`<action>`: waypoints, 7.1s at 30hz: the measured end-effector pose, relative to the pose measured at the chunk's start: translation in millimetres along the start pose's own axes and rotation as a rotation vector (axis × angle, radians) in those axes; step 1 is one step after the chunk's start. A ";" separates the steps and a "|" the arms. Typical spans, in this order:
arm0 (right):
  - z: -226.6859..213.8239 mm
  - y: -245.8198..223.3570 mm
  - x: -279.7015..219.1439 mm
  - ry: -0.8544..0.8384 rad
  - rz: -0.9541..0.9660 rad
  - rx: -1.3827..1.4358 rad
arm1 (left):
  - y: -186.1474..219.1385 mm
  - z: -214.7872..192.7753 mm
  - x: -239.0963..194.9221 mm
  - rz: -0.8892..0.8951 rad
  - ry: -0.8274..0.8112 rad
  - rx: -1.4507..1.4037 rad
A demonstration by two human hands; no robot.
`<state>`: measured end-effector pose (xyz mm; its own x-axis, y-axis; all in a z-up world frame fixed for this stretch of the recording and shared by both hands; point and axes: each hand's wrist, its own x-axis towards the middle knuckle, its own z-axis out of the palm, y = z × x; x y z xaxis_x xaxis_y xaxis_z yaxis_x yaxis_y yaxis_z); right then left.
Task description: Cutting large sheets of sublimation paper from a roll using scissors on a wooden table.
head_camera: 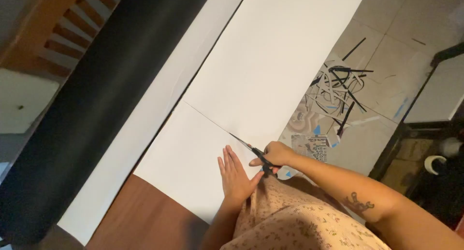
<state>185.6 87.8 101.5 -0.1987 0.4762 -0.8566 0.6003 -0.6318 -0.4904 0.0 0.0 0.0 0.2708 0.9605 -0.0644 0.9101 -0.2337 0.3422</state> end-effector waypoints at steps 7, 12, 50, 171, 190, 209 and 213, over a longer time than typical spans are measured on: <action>8.6 1.0 23.9 0.059 -0.008 -0.201 | 0.6 -1.0 1.8 0.040 0.134 0.003; 3.2 -15.0 15.9 -0.003 0.082 -0.084 | -0.8 -2.0 -1.2 0.008 0.094 0.029; 14.2 -46.1 44.5 -0.087 0.054 0.052 | -9.1 21.2 16.9 0.282 -0.094 -0.120; 54.7 -33.0 100.4 0.563 -0.582 -0.709 | -79.5 -13.3 -90.5 -1.331 0.630 -0.443; 121.1 -41.3 99.9 0.407 -0.744 -0.561 | -158.1 -22.6 -147.7 -1.290 0.913 -0.478; 116.8 -41.6 131.0 0.467 -0.610 -0.094 | -157.1 -47.7 -163.8 -1.335 0.816 -0.757; 111.4 -72.7 105.4 0.423 -0.409 -0.379 | -186.4 -24.7 -178.7 -1.313 0.702 -0.736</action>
<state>34.7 115.8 29.0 -0.1938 0.8762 -0.4412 0.7856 -0.1307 -0.6047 -225.8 -124.4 -29.1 -0.8808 0.3570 -0.3109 0.0006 0.6575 0.7534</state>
